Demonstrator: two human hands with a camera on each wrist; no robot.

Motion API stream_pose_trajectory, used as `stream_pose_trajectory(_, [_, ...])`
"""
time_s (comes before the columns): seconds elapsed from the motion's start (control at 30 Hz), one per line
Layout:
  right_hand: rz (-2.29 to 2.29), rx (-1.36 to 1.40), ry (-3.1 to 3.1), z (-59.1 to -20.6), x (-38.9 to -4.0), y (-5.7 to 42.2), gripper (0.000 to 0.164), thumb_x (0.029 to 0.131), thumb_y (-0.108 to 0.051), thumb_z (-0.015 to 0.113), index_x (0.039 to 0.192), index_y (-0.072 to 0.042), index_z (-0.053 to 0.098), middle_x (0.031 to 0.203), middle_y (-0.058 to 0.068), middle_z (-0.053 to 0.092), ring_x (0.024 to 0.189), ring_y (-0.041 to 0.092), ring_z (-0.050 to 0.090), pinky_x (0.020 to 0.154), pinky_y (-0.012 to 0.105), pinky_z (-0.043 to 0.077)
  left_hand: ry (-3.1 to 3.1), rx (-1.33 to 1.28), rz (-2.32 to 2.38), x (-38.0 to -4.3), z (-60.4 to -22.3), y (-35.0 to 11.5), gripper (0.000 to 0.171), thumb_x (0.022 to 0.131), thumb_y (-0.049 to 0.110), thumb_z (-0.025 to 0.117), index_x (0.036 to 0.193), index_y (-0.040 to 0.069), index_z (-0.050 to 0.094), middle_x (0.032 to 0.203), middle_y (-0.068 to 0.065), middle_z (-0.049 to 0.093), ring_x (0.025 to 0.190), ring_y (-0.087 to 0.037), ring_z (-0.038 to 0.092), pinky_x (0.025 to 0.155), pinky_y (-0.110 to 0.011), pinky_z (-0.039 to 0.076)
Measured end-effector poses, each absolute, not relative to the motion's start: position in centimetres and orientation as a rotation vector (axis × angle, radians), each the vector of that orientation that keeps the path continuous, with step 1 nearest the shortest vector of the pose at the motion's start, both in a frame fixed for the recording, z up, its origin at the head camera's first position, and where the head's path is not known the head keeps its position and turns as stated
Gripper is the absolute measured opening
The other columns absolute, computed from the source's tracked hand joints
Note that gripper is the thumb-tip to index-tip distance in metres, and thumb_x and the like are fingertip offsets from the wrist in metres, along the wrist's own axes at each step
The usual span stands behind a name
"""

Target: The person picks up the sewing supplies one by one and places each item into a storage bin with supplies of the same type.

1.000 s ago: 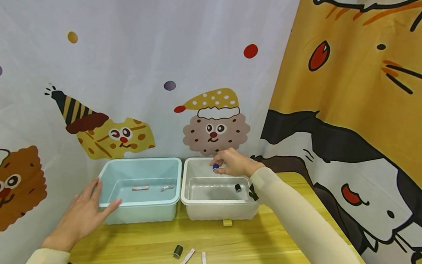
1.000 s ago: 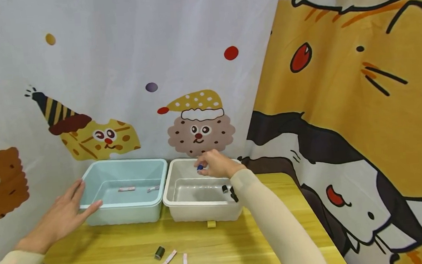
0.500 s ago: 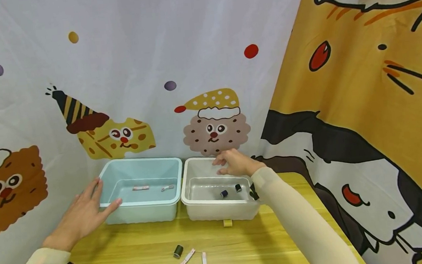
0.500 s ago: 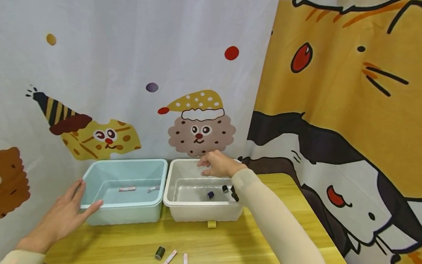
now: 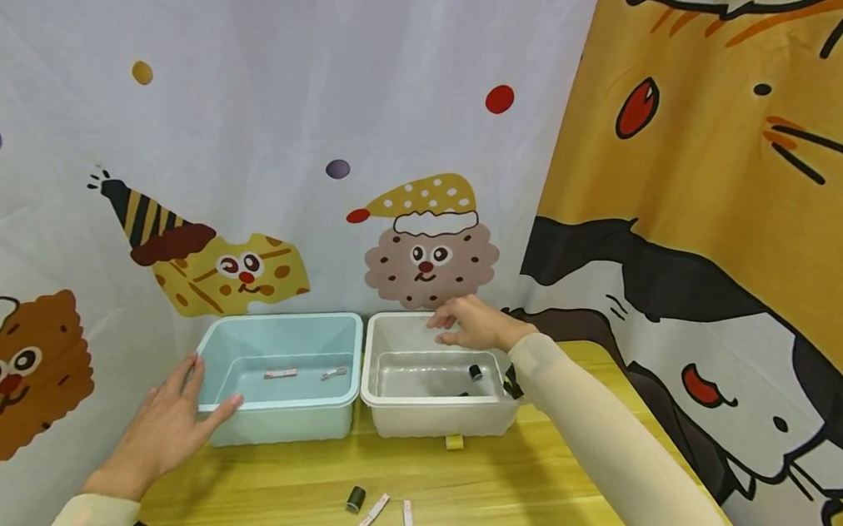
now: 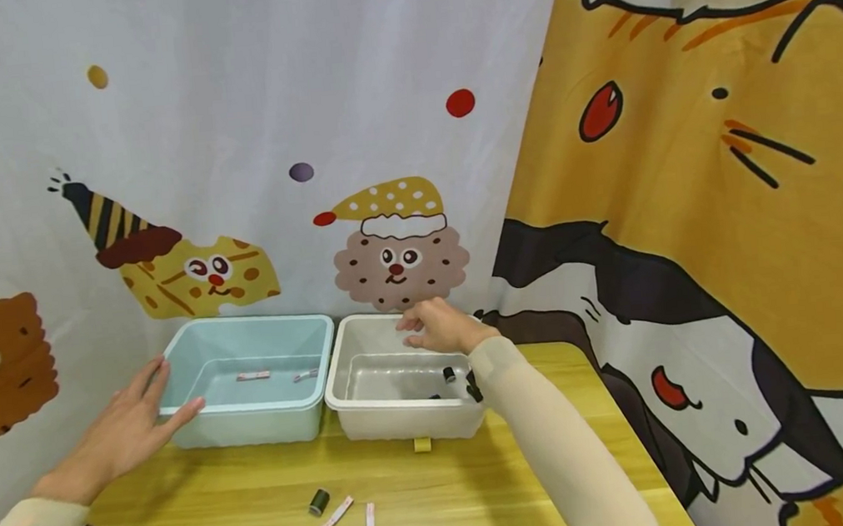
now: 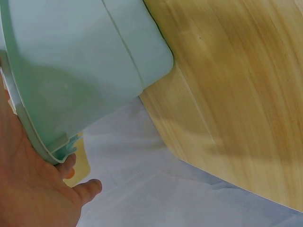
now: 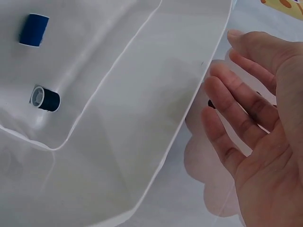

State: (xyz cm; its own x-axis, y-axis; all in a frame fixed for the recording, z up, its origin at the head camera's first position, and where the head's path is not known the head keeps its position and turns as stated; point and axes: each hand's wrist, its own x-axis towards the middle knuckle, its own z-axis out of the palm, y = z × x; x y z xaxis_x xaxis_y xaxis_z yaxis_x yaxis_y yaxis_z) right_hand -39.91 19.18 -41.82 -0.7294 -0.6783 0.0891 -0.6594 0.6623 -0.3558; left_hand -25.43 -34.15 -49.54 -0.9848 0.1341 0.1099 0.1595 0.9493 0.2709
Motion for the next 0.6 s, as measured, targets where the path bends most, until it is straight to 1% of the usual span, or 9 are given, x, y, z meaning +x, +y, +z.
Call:
stream_pose_trajectory(0.17, [-0.573, -1.169, 2.817, -41.4, -39.4, 19.4, 0.027, 0.109, -0.015, 0.084, 0.135, -0.008, 0.086, 0.135, 0.016, 0.086, 0.126, 0.036, 0.081, 0.112, 0.059, 0.067, -3.019, -0.225, -0.449, -25.5, -49.7, -34.1, 0.116, 0.116, 0.074, 0.051, 0.177, -0.019, 0.019, 0.187, -0.043, 0.016, 0.164, -0.07, 0.034, 0.127, -0.094, 0.028])
stream_pose_trajectory(0.37, [-0.564, -1.224, 2.82, -41.0, -38.8, 19.5, 0.028, 0.109, -0.015, 0.084, 0.137, -0.009, 0.086, 0.135, 0.012, 0.087, 0.127, 0.033, 0.08, 0.112, 0.057, 0.067, -3.022, -0.221, -0.454, -25.6, -49.9, -34.1, 0.117, 0.116, 0.075, 0.051, 0.178, -0.018, 0.017, 0.188, -0.043, 0.014, 0.165, -0.07, 0.033, 0.128, -0.093, 0.027])
stream_pose_trajectory(0.6, [-0.575, -1.317, 2.811, -40.6, -37.3, 19.7, 0.028, 0.109, -0.017, 0.085, 0.136, -0.01, 0.086, 0.135, 0.009, 0.087, 0.124, 0.032, 0.082, 0.107, 0.055, 0.069, -3.015, -0.221, -0.451, -25.6, -49.7, -34.1, 0.116, 0.116, 0.074, 0.052, 0.177, -0.019, 0.019, 0.188, -0.043, 0.014, 0.164, -0.071, 0.033, 0.128, -0.093, 0.028])
